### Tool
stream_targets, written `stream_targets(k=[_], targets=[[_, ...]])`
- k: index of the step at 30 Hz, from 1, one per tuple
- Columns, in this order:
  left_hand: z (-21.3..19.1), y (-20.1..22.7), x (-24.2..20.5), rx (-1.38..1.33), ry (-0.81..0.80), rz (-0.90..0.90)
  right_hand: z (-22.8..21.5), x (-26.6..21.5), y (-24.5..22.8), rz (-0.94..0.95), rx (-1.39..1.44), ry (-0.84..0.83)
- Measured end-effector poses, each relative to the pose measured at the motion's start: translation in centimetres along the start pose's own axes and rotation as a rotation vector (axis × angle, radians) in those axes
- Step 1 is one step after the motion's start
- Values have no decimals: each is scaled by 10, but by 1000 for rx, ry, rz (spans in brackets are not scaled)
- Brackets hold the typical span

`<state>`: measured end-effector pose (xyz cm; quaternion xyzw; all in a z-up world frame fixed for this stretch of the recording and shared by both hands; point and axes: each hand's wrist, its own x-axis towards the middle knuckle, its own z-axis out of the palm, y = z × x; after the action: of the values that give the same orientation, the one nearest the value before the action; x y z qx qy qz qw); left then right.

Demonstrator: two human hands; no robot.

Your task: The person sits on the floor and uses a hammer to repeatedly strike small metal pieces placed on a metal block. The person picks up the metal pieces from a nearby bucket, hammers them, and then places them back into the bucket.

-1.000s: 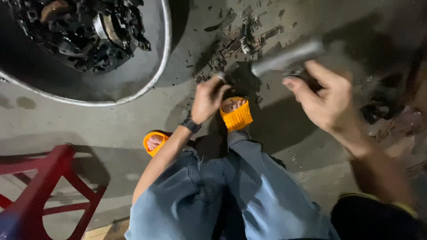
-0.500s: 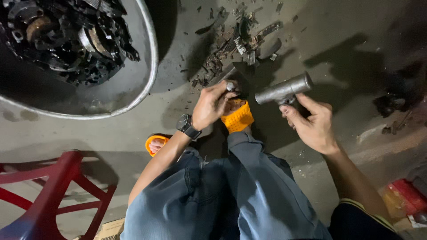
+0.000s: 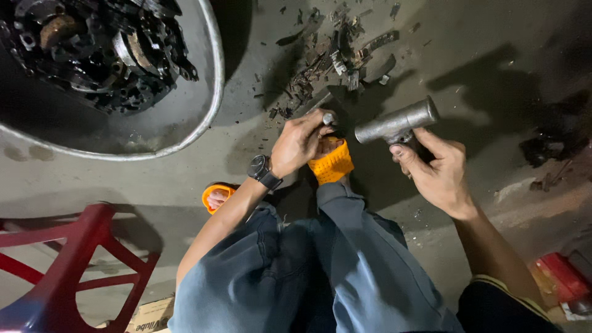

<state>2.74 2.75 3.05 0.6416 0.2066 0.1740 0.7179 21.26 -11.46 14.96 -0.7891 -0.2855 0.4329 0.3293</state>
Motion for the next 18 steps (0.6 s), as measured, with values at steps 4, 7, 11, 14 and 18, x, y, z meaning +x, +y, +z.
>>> stream_targets(k=[4,7,11,14,18], targets=[[0,-14,-2,50,-57,29,0,2,-3,8,-9,-5],[4,-23,2,-7,-96,17,-11,8,-22,-31,-85,4],[2,-19,6,97,-190,2,-47,15,-46,40,-338,-138],[4,-19,1,38,-186,-4,-53,26,-42,-219,-713,-117],[1,-30,-1,98,-117,13,-15,70,-65,-582,-668,-396]])
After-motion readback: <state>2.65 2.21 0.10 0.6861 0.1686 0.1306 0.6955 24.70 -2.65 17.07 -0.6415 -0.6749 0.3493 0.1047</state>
